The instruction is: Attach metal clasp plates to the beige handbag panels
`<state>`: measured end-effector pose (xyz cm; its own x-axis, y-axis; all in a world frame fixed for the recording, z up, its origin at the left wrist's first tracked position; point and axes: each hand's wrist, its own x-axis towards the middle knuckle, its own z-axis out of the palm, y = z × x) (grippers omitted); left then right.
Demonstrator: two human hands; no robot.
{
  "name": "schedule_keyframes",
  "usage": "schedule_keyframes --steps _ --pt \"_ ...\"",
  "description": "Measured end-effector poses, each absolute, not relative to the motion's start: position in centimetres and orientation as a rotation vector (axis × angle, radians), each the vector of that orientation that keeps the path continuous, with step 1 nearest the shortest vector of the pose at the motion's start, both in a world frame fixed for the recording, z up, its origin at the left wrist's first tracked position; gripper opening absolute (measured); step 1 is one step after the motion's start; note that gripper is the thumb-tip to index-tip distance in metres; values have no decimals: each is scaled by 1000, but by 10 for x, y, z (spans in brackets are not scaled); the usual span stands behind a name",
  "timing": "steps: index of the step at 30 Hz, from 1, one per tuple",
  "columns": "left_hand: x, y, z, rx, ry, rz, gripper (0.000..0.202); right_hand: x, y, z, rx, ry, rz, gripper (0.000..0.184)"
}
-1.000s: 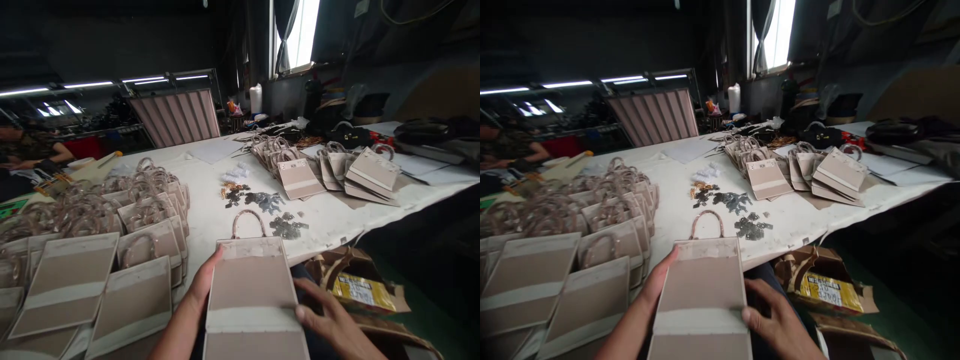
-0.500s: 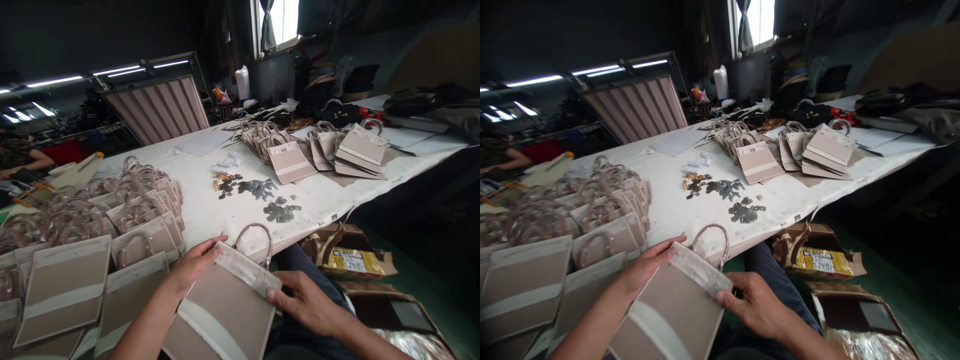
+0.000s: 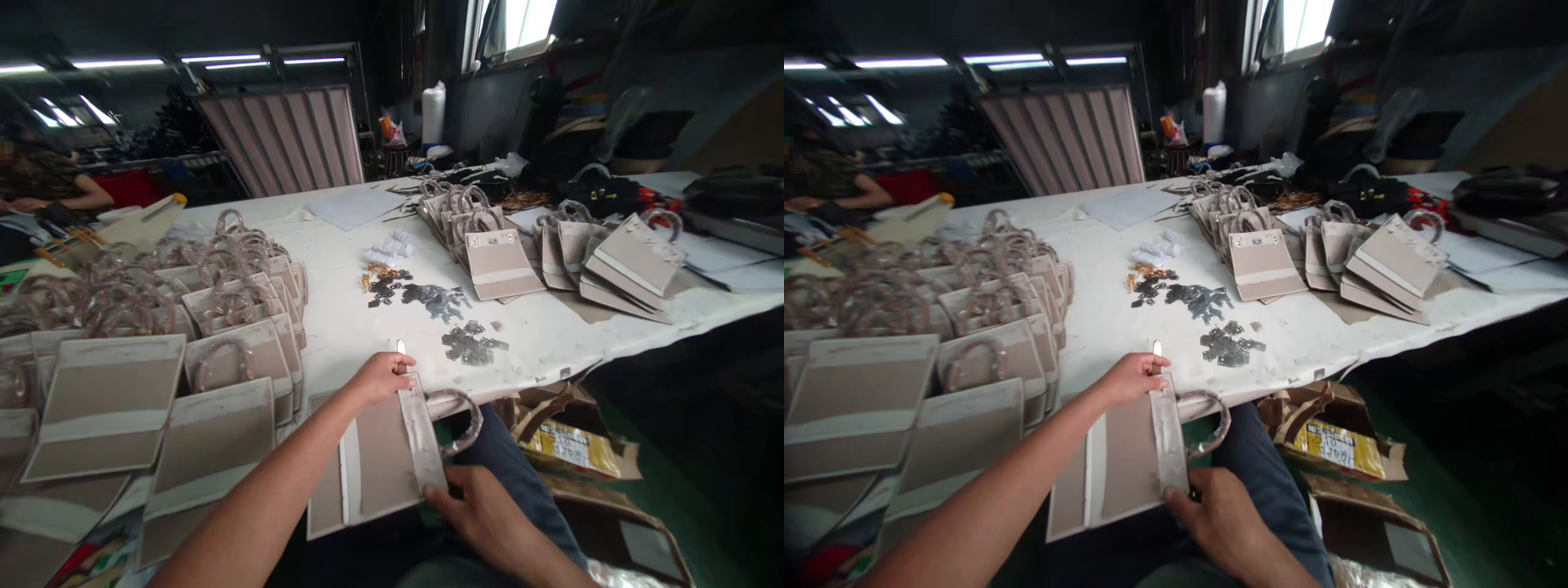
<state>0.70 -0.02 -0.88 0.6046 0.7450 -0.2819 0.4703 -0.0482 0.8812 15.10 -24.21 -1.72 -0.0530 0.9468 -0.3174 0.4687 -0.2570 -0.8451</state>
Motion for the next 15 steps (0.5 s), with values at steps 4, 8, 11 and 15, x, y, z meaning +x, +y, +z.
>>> schedule_keyframes --steps 4,8,11,15 --pt "1 1 -17 1804 1109 395 51 178 -226 5 -1907 -1630 828 43" --pt "1 -5 -16 1924 1204 521 46 186 -184 20 -1824 -1753 424 34" --pt "2 -12 -9 2000 1269 623 33 176 -151 20 -1896 -1967 367 40" --pt "-6 -29 0 2120 1279 752 13 163 -133 14 -2007 -2148 344 42"
